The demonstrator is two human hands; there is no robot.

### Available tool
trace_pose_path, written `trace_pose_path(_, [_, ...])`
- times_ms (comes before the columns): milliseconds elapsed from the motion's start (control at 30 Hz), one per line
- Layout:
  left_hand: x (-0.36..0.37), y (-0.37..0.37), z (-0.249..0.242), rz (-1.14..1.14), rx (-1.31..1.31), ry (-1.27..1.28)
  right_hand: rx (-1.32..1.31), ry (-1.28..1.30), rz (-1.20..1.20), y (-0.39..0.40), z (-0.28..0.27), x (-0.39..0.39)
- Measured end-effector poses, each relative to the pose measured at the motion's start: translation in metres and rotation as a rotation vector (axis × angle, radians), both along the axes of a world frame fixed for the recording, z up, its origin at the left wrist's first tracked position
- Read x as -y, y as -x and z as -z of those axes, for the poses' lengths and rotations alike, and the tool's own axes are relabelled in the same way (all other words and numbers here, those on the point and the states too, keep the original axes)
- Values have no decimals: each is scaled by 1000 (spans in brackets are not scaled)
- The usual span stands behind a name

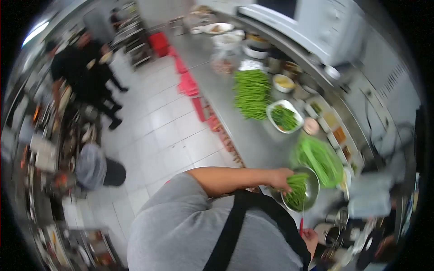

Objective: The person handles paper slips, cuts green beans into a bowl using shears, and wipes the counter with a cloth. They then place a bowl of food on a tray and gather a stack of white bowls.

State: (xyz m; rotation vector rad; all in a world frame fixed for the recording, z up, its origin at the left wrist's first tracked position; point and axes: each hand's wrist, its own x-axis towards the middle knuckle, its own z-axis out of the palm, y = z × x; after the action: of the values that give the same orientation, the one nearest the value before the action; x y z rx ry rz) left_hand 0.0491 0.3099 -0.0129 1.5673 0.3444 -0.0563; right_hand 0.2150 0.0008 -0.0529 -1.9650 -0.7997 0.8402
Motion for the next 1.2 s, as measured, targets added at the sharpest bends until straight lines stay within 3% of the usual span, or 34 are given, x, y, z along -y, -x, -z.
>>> trace_pose_path(67, [3, 12, 1, -34, 36, 136, 57, 145, 69, 22, -57, -33])
trace_pose_path(100, [5, 17, 4, -55, 54, 263, -80, 107, 40, 20, -73, -40])
trace_pose_path(133, [4, 22, 4, -66, 76, 388, -20, 126, 16, 14, -73, -45])
trace_pose_path(200, [4, 39, -3, -112, 71, 431, 344, 189, -118, -41, -22, -37])
trace_pose_path(267, [6, 52, -10, -128, 59, 478, 362, 194, -207, -50, -15, -46])
trace_pose_path(300, [7, 56, -10, -140, 64, 470, 370, 201, -245, -55, -14, -48])
trace_pose_path(400, [8, 55, 0, -119, 93, 454, 184, 266, -162, 9, -81, -71])
trace_pose_path(567, [0, 47, 13, -75, 114, 310, 338, 152, -141, 13, -84, -57])
trace_pose_path(667, [-3, 49, -5, -157, 83, 353, 405, 75, -26, 27, -101, -46])
trace_pose_path(733, [-10, 44, -10, -225, 80, 419, 357, -69, 108, 20, -75, -27])
trace_pose_path(800, [-12, 44, -23, -289, 15, 526, 259, 40, 126, 26, -81, -13])
trace_pose_path(900, [-27, 42, -22, -371, 2, 518, 146, -124, 410, 39, -71, 5])
trace_pose_path(1000, [-49, 50, -6, -385, 51, 305, 294, 1, 506, 49, -59, 31])
trace_pose_path(1100, [-57, 46, 25, -482, -113, -223, 413, 147, 501, 59, -20, 50])
trace_pose_path(1200, [-69, 12, 65, -372, -137, -980, 475, 271, 470, 64, -17, 32])
